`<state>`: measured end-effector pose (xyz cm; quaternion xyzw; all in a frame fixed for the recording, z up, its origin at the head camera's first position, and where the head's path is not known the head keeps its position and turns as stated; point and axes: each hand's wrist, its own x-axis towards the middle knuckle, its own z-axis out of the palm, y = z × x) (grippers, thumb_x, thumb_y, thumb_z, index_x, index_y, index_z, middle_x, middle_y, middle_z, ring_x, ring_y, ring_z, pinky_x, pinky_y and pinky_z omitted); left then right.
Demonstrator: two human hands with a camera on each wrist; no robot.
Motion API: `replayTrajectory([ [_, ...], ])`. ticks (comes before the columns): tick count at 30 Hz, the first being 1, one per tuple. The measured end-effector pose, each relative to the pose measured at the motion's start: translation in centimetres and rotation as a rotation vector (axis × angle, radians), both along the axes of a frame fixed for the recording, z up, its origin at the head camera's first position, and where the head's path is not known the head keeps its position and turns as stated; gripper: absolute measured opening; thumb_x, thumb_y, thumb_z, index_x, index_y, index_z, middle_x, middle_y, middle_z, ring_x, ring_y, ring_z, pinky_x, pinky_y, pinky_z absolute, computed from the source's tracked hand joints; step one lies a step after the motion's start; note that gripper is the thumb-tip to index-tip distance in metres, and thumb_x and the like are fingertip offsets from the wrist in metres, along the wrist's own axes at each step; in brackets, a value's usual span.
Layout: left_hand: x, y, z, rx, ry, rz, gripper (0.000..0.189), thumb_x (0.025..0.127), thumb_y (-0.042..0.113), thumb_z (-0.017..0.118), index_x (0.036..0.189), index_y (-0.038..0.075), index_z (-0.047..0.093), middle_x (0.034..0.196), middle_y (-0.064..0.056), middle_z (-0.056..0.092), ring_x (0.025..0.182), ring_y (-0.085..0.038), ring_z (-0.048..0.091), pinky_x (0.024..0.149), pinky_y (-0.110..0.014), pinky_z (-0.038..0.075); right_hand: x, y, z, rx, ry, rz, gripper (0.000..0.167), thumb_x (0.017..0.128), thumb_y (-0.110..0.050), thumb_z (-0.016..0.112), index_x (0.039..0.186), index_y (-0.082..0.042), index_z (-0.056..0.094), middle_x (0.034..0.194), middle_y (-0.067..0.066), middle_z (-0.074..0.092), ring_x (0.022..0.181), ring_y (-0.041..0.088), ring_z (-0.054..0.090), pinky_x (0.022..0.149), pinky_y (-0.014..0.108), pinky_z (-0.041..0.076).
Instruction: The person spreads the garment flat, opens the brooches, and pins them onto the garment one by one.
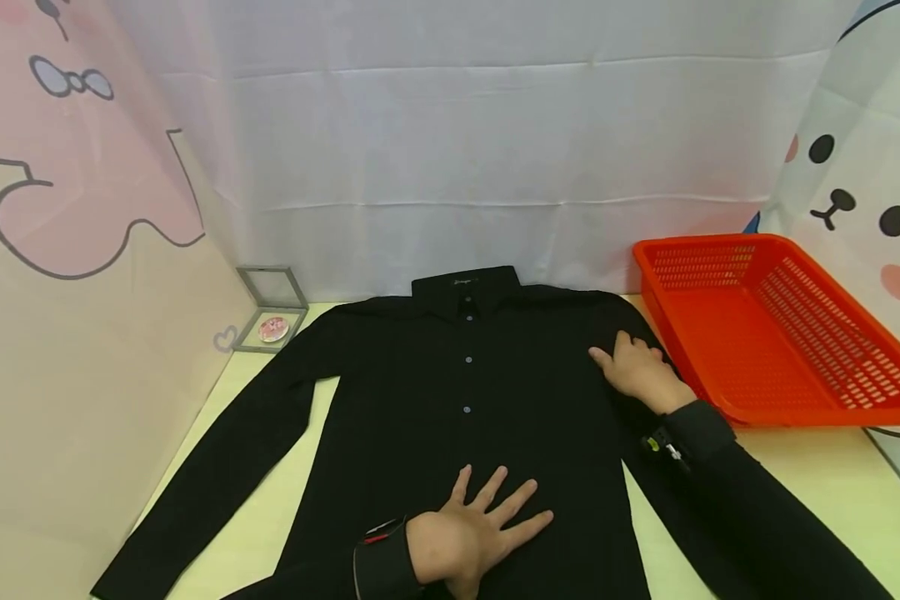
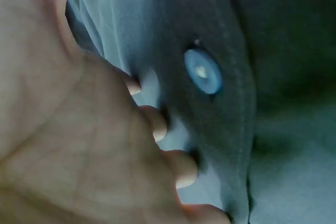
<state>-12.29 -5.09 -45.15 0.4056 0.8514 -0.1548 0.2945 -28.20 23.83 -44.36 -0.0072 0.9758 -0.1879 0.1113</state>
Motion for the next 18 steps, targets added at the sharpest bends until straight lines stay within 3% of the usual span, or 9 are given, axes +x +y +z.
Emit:
replayTrajectory([
  [3, 0.0, -0.5, -0.5, -0.013, 0.007, -0.004, 0.144, 0.064, 0.063, 0.090, 0.156, 0.055, -0.020, 0.170, 0.016, -0.022, 0.162, -0.023, -0.007, 0.125, -0.064, 0.016, -1.3, 0.0, -0.1, 0.002, -0.025, 0.025, 0.080, 0.110, -0.043, 0.041, 0.149, 0.024, 0.023, 0.149, 0.049, 0.030, 0.135, 0.066, 0.031, 0.114, 0.074, 0.024],
  [7, 0.0, -0.8, -1.7, -0.011, -0.002, 0.003, 0.146, 0.065, 0.064, 0.090, 0.153, 0.055, -0.026, 0.168, 0.016, -0.028, 0.161, -0.024, -0.011, 0.125, -0.066, 0.011, -3.0, 0.3, -0.5, -0.010, -0.108, 0.029, 0.084, 0.111, -0.048, 0.036, 0.152, 0.023, 0.019, 0.157, 0.049, 0.014, 0.145, 0.065, 0.014, 0.119, 0.074, 0.009],
  [10, 0.1, -0.8, -1.4, -0.032, 0.011, -0.003, 0.145, 0.065, 0.065, 0.088, 0.153, 0.055, -0.026, 0.168, 0.017, -0.028, 0.161, -0.023, -0.011, 0.125, -0.065, 0.012, -4.1, 1.0, -0.9, -0.031, -0.150, 0.012, 0.087, 0.111, -0.051, 0.029, 0.154, 0.021, 0.010, 0.159, 0.048, -0.002, 0.146, 0.068, -0.001, 0.119, 0.076, -0.001],
  [12, 0.2, -0.8, -1.9, -0.041, 0.031, -0.012, 0.146, 0.063, 0.067, 0.088, 0.152, 0.055, -0.028, 0.167, 0.017, -0.029, 0.161, -0.022, -0.010, 0.124, -0.066, 0.014, -4.7, 1.3, -1.0, -0.038, -0.163, 0.002, 0.087, 0.111, -0.051, 0.026, 0.155, 0.021, 0.006, 0.159, 0.048, -0.008, 0.145, 0.069, -0.006, 0.118, 0.076, -0.004],
  [17, 0.4, -1.1, -2.1, -0.039, 0.040, -0.022, 0.146, 0.064, 0.069, 0.086, 0.150, 0.056, -0.031, 0.167, 0.017, -0.031, 0.161, -0.023, -0.009, 0.124, -0.066, 0.014, -3.9, 0.9, -0.3, -0.022, -0.211, -0.073, 0.090, 0.110, -0.053, 0.027, 0.155, 0.021, 0.003, 0.158, 0.049, -0.010, 0.143, 0.072, -0.010, 0.117, 0.078, 0.001],
  [18, 0.5, -1.0, -1.4, -0.036, 0.037, -0.023, 0.142, 0.065, 0.070, 0.085, 0.154, 0.055, -0.025, 0.169, 0.016, -0.026, 0.162, -0.023, -0.007, 0.124, -0.065, 0.015, -3.4, 0.6, -0.1, -0.005, -0.214, -0.073, 0.090, 0.110, -0.053, 0.029, 0.154, 0.022, 0.005, 0.157, 0.050, -0.006, 0.144, 0.072, -0.006, 0.117, 0.078, 0.005],
])
